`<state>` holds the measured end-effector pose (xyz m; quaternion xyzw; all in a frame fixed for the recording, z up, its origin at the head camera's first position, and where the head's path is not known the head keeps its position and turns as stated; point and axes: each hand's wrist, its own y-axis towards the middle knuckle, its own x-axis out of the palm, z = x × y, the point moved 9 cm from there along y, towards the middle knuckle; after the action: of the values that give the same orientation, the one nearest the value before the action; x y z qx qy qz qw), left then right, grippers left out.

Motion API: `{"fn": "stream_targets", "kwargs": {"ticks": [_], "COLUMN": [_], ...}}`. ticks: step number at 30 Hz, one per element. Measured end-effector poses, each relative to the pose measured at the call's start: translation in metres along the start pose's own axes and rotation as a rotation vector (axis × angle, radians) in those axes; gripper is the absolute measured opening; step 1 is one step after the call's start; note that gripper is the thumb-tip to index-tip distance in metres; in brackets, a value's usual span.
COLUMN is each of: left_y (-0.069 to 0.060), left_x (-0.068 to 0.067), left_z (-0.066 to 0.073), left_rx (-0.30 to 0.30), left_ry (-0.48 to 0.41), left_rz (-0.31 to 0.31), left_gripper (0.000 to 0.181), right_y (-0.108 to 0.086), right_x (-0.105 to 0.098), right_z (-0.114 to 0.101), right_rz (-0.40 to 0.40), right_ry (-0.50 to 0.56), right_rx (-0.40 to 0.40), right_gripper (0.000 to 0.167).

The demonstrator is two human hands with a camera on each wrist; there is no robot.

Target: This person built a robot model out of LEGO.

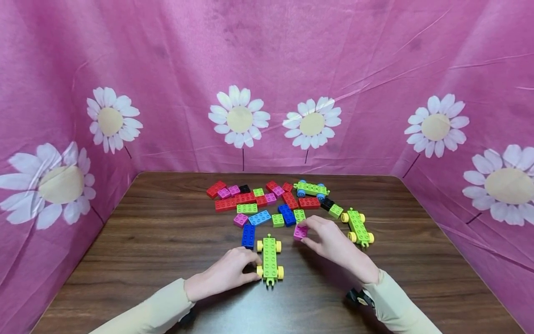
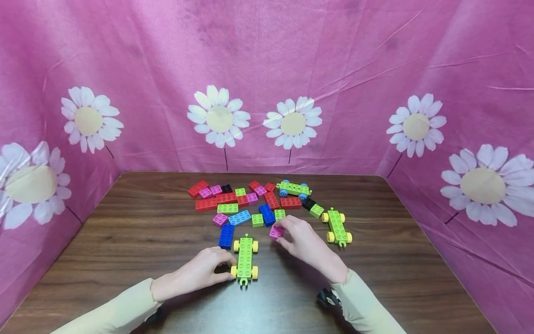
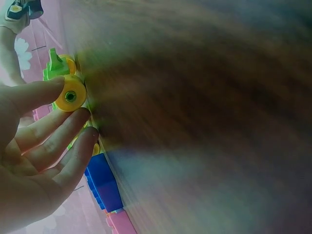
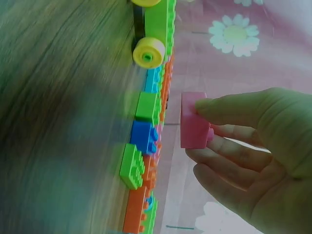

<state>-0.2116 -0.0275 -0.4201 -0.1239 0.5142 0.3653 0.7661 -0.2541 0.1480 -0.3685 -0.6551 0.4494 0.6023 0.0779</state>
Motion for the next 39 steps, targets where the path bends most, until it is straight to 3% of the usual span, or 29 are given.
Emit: {"fn": "stream_targets", "kwargs": {"ticks": [10, 18, 27, 39], "left_y": [0.000, 0.001, 0.001, 0.003], "left_x": [0.001, 0.000, 0.004, 0.002], "left_z": [-0.001, 0.000, -0.002, 0.000], "left_rx": [-0.005, 0.009, -0.033, -0.019], "left_ry": [0.000, 0.014, -0.037, -0.042], "left_rz": [-0.006, 0.004, -0.029, -0.024], "left_gripper": [0.017, 0.017, 0.018, 0.017], "right_y": [0.009, 0.013, 0.013, 0.015], "right_x": [0.017, 0.026, 0.040, 0.046], "right_z": [-0.016, -0.028, -0.035, -0.038], "right_rz": [-0.092, -0.101, -0.146, -0.159], "right_ry": [0.091, 0.191, 0.222, 0.278], "right_rx": [0.016, -0.022, -0.030, -0.036], "right_gripper": [0.028, 0.026, 0.027, 0.027]}}
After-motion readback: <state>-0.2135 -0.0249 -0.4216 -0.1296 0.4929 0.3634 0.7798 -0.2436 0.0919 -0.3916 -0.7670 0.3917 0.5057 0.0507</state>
